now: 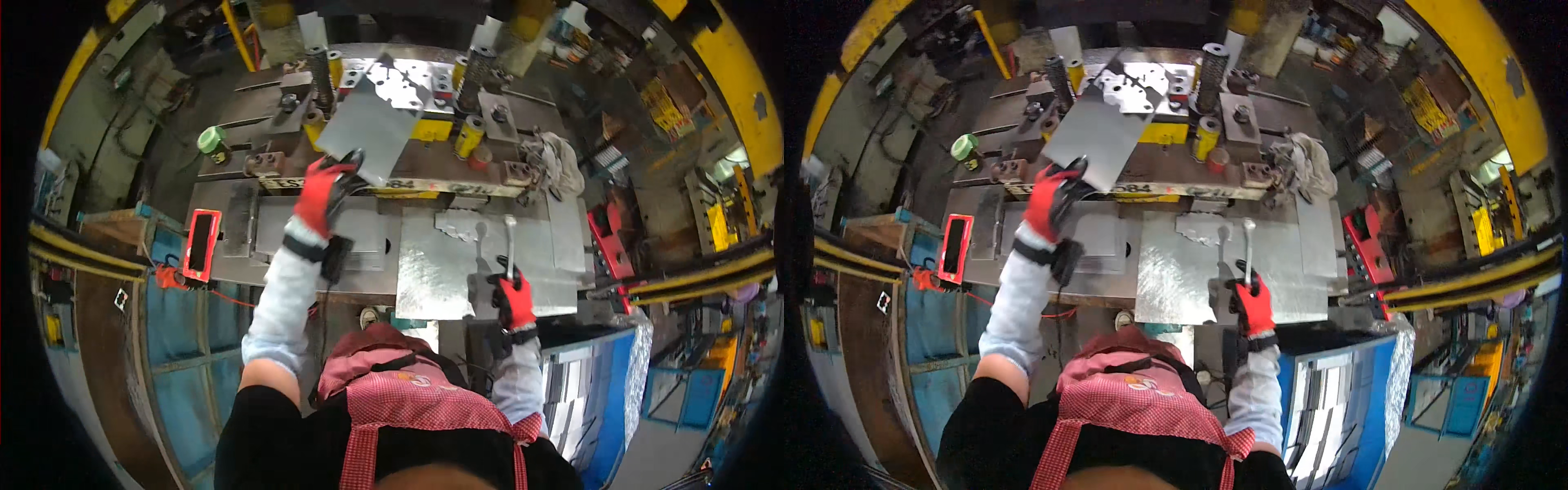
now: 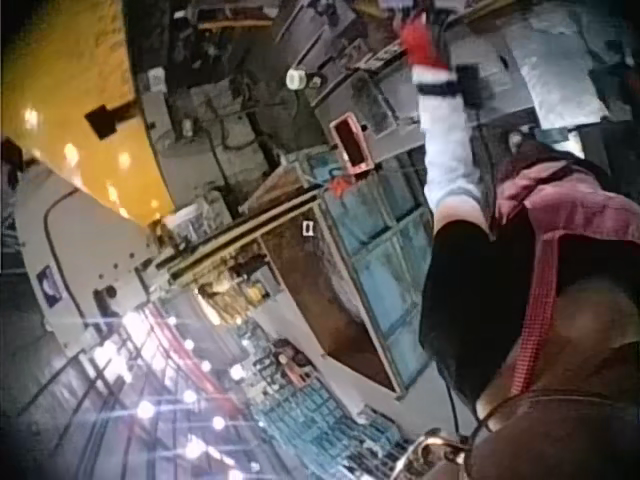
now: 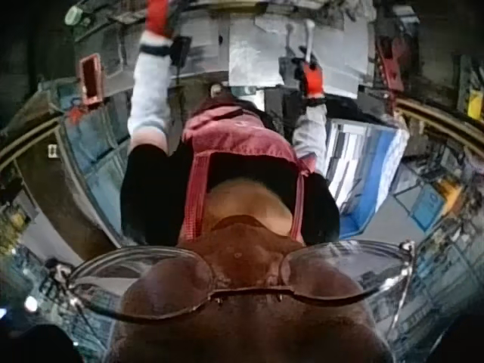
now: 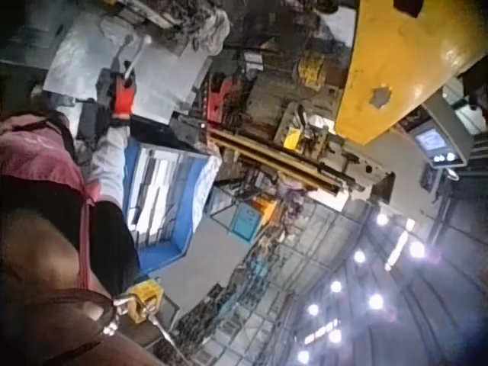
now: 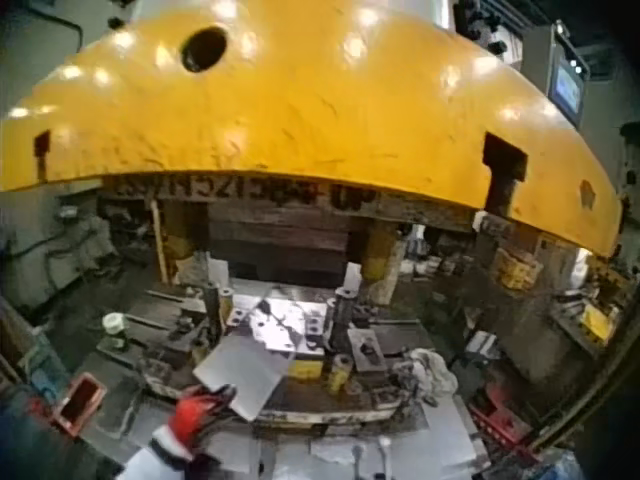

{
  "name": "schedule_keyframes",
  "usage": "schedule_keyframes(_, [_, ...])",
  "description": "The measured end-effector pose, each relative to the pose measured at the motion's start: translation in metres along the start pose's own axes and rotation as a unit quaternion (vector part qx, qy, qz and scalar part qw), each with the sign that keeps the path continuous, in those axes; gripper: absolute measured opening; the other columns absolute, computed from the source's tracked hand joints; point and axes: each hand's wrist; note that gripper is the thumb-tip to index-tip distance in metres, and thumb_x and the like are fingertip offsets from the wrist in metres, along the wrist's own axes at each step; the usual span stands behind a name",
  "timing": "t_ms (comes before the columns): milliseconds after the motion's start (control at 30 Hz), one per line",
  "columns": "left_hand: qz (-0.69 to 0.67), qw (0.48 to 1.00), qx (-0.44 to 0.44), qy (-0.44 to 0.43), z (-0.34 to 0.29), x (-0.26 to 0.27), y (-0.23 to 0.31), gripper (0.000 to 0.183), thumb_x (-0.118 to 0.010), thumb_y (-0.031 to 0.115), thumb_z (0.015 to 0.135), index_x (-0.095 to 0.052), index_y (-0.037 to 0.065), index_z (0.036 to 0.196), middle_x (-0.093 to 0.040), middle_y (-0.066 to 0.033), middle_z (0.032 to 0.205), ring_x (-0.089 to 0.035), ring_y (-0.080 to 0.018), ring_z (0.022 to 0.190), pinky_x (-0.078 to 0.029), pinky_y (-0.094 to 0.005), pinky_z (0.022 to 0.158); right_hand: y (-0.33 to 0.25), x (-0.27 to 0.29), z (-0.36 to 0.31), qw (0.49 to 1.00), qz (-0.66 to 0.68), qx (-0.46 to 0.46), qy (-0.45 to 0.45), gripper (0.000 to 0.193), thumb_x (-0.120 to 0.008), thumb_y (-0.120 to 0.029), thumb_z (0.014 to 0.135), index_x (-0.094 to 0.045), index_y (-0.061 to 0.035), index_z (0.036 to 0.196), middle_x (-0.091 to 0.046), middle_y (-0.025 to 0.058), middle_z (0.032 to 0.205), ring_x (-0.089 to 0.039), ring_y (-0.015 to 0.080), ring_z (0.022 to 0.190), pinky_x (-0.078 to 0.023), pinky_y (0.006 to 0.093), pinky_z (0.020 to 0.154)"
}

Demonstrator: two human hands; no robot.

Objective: The person is operating a metal stamping or pressing machine, placing metal sheets into the press and then removing the stamped parts.

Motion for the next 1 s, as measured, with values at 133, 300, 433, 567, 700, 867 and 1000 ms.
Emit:
schedule_keyframes(133, [-0.409,0.816,0.388,0.127,-0.039,0.089,0.001,0.028,-0.047,0.007,0.081,-0.057,-0.005,0.104,-0.059,-0.0128,0.102,-0.057,-0.0194,0.089,-0.045,-0.0265,0.076,-0.062,-0.008,-0.031,0.986,-0.114,0.119,-0.035,0.051,-0.054,0.001,0.075,-0.042,-0.0064,0.124,-0.058,0.0035,0.082,-0.047,0.0063,0.051,-0.041,0.0205,0.048])
schedule_keyframes(300, [-0.019,0.993,-0.013,-0.118,-0.004,0.129,0.009,0.028,-0.055,0.009,0.071,-0.061,0.003,0.097,-0.059,-0.0143,0.102,-0.053,-0.0301,0.099,-0.035,-0.0402,0.091,-0.114,-0.053,-0.045,0.902,-0.309,0.24,-0.183,0.065,-0.064,-0.003,0.065,-0.04,-0.0034,0.125,-0.058,0.0091,0.093,-0.051,0.0119,0.059,-0.044,0.0233,0.058])
schedule_keyframes(433, [-0.3,0.831,0.367,-0.292,0.04,0.094,0.019,0.026,-0.061,0.008,0.066,-0.061,-0.002,0.09,-0.063,-0.009,0.085,-0.057,-0.0146,0.081,-0.044,-0.0278,0.076,-0.121,-0.104,-0.046,0.793,-0.431,0.33,-0.276,0.074,-0.068,-0.008,0.065,-0.032,-0.0042,0.13,-0.047,0.0165,0.117,-0.057,0.0178,0.065,-0.047,0.0276,0.064])
schedule_keyframes(567, [-0.381,0.874,0.073,-0.291,0.029,0.066,-0.008,0.025,-0.059,0.006,0.07,-0.061,-0.003,0.093,-0.064,-0.0058,0.083,-0.056,-0.0106,0.075,-0.044,-0.0251,0.071,-0.113,-0.108,-0.057,0.877,-0.318,0.033,-0.359,0.076,-0.067,-0.012,0.067,-0.03,-0.0059,0.133,-0.054,0.006,0.091,-0.048,0.0083,0.066,-0.042,0.0249,0.062])
schedule_keyframes(700, [-0.52,0.732,0.308,-0.313,0.022,0.064,-0.008,0.026,-0.058,0.017,0.08,-0.059,0.0,0.1,-0.055,-0.0122,0.109,-0.053,-0.0223,0.098,-0.041,-0.032,0.085,-0.094,-0.105,-0.065,0.914,-0.207,0.024,-0.347,0.069,-0.067,-0.015,0.068,-0.037,-0.0051,0.129,-0.051,-0.0008,0.071,-0.044,0.0062,0.063,-0.039,0.0222,0.059])
schedule_keyframes(867, [-0.786,0.496,0.345,-0.128,-0.033,0.048,-0.016,0.054,-0.034,0.043,0.09,-0.032,0.006,0.13,-0.04,-0.0132,0.129,-0.048,-0.0294,0.11,-0.041,-0.0428,0.09,-0.113,-0.109,-0.006,0.955,-0.076,-0.041,-0.285,0.062,-0.063,-0.012,0.075,-0.035,-0.0036,0.13,-0.056,0.0007,0.077,-0.05,0.0076,0.061,-0.041,0.0221,0.053])
schedule_keyframes(1000, [-0.789,0.46,0.399,-0.081,-0.086,-0.019,0.007,0.054,-0.037,0.042,0.09,-0.029,0.011,0.133,-0.039,-0.0138,0.131,-0.047,-0.0255,0.112,-0.038,-0.0414,0.094,-0.148,-0.148,0.078,0.949,0.026,-0.015,-0.314,0.04,-0.059,-0.017,0.081,-0.047,-0.0036,0.117,-0.057,0.0,0.077,-0.05,0.0073,0.059,-0.042,0.0226,0.051])
Point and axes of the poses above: each hand's wrist, its own z-axis towards the middle knuckle, its own x-axis out of the back of the hand, y = z × x
